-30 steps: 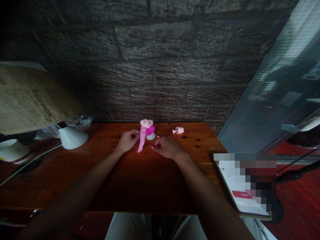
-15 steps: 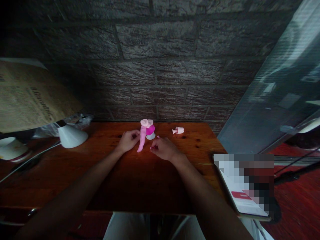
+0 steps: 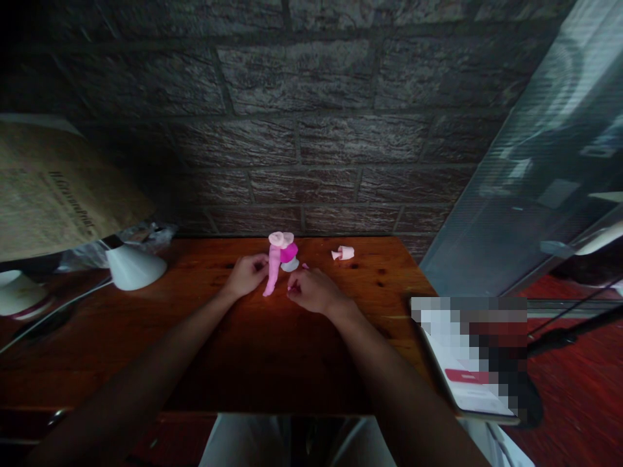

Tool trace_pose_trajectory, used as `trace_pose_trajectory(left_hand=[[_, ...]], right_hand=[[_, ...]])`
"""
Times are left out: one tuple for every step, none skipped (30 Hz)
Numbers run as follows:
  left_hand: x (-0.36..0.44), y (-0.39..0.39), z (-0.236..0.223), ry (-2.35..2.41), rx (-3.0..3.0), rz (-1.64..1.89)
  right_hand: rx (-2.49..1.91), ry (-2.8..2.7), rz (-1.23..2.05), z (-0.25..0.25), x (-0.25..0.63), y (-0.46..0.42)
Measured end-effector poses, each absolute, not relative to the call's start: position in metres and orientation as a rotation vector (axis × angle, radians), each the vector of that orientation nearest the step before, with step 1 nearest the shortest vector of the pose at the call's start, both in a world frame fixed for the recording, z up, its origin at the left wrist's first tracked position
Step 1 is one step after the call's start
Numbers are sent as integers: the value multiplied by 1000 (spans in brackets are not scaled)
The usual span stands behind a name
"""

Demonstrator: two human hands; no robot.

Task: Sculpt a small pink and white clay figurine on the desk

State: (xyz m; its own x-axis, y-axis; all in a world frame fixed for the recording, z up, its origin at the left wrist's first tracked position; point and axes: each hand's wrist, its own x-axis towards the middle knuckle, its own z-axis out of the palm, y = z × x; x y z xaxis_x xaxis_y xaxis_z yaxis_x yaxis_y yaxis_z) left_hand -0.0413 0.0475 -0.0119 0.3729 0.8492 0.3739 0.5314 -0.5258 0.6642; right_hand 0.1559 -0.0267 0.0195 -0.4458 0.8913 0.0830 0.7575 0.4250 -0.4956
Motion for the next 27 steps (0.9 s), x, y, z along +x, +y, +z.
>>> trace_pose_trajectory(left_hand=[[-41,47,-12,1197,2203,975],[-41,47,-12,1201,2202,970],[-41,48,-12,1203,2202,969],[-41,48,-12,1202,2204,969],[-42,48,-13,1198,2207,971],[-42,49,-13,1192,2212,972],[-42,49,-14,1186,2219,973],[-42,49,-14,1182,2226,972],[-42,50,-15,1181,2233,972],[-42,50,-15,1183,2239,971],[-42,49,-15,1186,2245,971],[-42,49,-15,1192,2249,971],[-42,49,-15,1196,2251,971],[-42,49,-15,1198,2253,970],[-42,49,-15,1197,2255,968],[-42,49,-15,1195,2256,965],[-42,49,-15,1193,2257,963],[-42,49,-15,1190,2257,960],[-42,49,-15,1188,2257,958],[-42,49,-15,1187,2254,958],[-42,49,-15,1189,2251,959],[-42,49,-15,1190,2247,959],[-42,49,-15,1192,2241,957],[-42,49,-15,1196,2236,953],[-42,48,-14,1200,2231,947],[-42,48,-14,1203,2228,942],[-42,48,-14,1204,2226,940]], right_hand=[[-1416,-2353,565,19,156,-26],[-1414,-2356,566,19,156,-26],[-1412,-2356,566,19,156,-26],[-1411,-2353,565,19,156,-26],[-1409,-2349,563,19,156,-26],[-1408,-2345,560,18,156,-26],[-1409,-2338,561,18,156,-26],[-1411,-2331,565,18,156,-27],[-1416,-2322,571,18,155,-27],[-1420,-2314,579,18,155,-27],[-1425,-2308,587,18,155,-27],[-1427,-2302,593,18,154,-28],[-1428,-2299,595,17,154,-28],[-1428,-2298,592,17,154,-28],[-1428,-2299,586,17,153,-28],[-1427,-2299,580,16,153,-28],[-1427,-2300,572,16,153,-29],[-1427,-2302,566,16,153,-29],[-1428,-2304,562,17,153,-29],[-1428,-2305,563,17,153,-29],[-1430,-2306,566,18,152,-29],[-1431,-2307,569,18,152,-29],[-1430,-2309,573,19,152,-30],[-1428,-2309,576,19,152,-30],[-1425,-2308,577,19,152,-30],[-1420,-2308,580,19,152,-30],[-1414,-2308,583,20,151,-30]])
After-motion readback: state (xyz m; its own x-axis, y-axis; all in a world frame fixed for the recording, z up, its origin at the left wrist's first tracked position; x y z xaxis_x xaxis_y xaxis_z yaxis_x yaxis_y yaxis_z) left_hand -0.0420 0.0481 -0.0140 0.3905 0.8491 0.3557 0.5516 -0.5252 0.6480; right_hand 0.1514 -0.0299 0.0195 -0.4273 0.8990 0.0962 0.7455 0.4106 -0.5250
